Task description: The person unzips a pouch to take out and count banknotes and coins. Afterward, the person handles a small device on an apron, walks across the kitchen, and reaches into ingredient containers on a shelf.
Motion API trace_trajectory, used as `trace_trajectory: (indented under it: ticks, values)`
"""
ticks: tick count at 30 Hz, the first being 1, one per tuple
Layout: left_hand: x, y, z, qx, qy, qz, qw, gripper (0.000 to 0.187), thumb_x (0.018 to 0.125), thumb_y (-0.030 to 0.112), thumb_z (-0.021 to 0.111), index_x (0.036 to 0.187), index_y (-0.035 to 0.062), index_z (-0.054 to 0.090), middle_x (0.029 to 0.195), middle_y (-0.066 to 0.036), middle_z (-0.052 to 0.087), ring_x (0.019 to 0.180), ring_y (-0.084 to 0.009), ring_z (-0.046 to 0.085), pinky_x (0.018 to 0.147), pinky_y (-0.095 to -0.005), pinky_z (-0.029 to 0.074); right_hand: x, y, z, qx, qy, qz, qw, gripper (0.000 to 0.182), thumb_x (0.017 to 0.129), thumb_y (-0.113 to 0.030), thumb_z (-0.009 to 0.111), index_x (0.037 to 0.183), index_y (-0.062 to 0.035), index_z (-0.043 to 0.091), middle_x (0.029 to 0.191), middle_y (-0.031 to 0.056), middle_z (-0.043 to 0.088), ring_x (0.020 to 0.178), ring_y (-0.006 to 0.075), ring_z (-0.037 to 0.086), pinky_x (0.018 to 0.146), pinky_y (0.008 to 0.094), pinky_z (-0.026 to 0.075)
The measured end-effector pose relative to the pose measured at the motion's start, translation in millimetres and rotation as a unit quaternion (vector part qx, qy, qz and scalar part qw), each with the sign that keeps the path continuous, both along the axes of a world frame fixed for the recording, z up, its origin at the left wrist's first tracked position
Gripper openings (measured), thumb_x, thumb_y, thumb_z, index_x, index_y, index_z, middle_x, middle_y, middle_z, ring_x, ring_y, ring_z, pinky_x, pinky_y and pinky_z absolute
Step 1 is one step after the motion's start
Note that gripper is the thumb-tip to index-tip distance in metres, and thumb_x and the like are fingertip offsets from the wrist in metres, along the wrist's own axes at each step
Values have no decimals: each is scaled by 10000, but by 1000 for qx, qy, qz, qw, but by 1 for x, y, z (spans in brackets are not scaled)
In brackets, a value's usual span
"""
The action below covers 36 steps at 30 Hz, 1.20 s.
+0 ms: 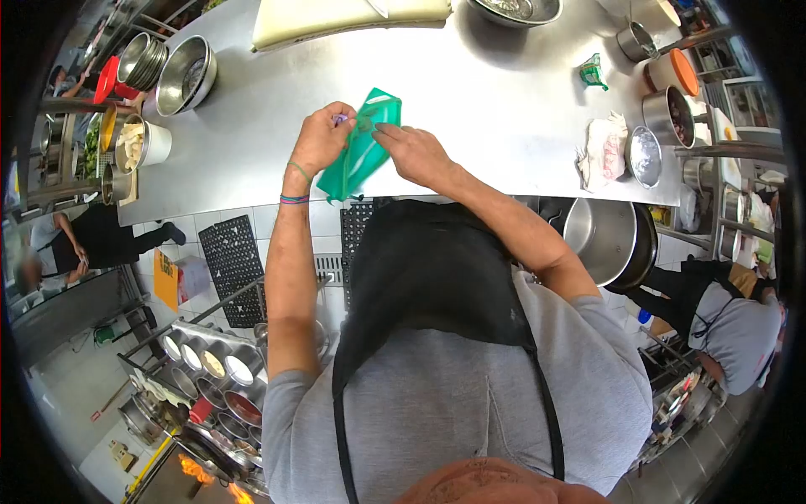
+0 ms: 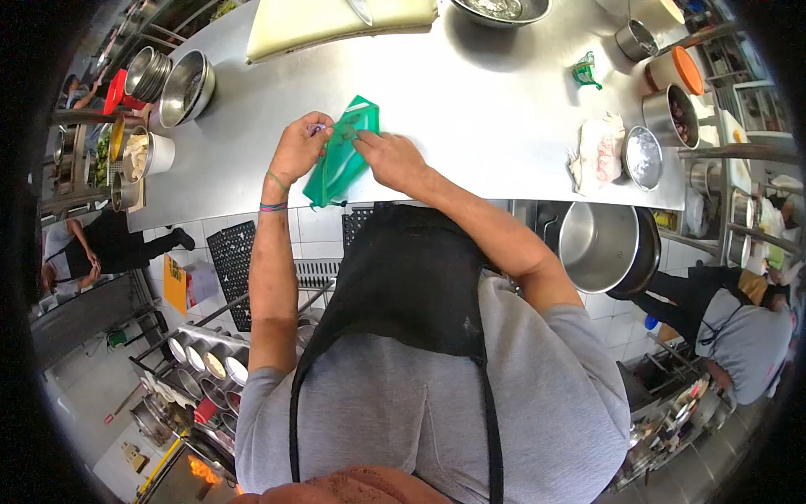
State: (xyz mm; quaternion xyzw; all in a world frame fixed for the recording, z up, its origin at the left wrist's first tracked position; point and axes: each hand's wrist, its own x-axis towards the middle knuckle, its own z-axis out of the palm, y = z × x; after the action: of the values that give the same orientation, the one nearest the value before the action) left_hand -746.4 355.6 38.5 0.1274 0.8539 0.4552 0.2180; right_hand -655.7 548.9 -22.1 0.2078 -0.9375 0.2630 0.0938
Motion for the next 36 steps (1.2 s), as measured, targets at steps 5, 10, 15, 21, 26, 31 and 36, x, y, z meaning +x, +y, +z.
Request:
trace_trajectory:
  ticks: [5, 10, 15, 21, 26, 31, 36]
  values:
    - [0, -5, 12, 125, -136, 27, 982, 56, 970, 77, 601, 1001, 33, 617, 671, 13, 537, 540, -72, 485, 483, -245, 408, 2, 21, 16, 52, 0, 9, 999, 317, 787, 14, 578, 1089, 8, 674, 1088, 128, 683, 811, 311, 647, 728, 399, 546]
    - [8, -11, -8, 166, -167, 46, 971, 56, 982, 112, 611, 1010, 63, 609, 670, 29, 525, 535, -60, 472, 468, -231, 379, 17, 39, 25, 53, -62, -4, 997, 313, 793, 36, 579, 1082, 2, 694, 1114, 148, 694, 902, 335, 676, 798, 430, 559]
    - [20, 1, -16, 209, -182, 37, 960, 76, 983, 105, 607, 1031, 46, 604, 689, 21, 539, 556, -66, 495, 491, -234, 404, 22, 37, 48, 59, -107, -35, 992, 281, 781, 48, 577, 1030, -2, 700, 1011, 143, 698, 929, 333, 682, 803, 423, 566]
    - [22, 15, -19, 219, -176, 17, 960, 90, 976, 100, 604, 1026, 25, 607, 685, 0, 552, 568, -75, 509, 499, -237, 434, 4, 18, 61, 55, 17, 28, 998, 138, 778, 15, 599, 882, 4, 689, 886, 150, 672, 863, 327, 693, 719, 408, 584]
    - [16, 19, -20, 199, -165, 10, 966, 102, 966, 101, 608, 1028, 20, 614, 676, -7, 562, 564, -79, 528, 495, -234, 450, -29, 12, 8, 135, -45, 54, 988, 104, 798, -21, 602, 829, 18, 693, 863, 180, 680, 837, 327, 706, 715, 406, 592]
    - [11, 9, -21, 207, -165, 18, 964, 101, 965, 99, 602, 1033, 25, 615, 672, -11, 572, 553, -80, 534, 492, -233, 452, -43, 16, -11, 130, -64, 51, 988, 116, 803, -44, 607, 791, 22, 701, 818, 209, 692, 771, 341, 718, 697, 421, 597]
    - [8, 7, -19, 192, -162, 19, 968, 92, 966, 98, 598, 1026, 28, 605, 656, -14, 566, 544, -82, 523, 497, -240, 446, -57, 15, -3, 145, -104, 91, 980, 103, 785, -28, 614, 762, 13, 707, 773, 217, 695, 759, 366, 713, 682, 435, 589]
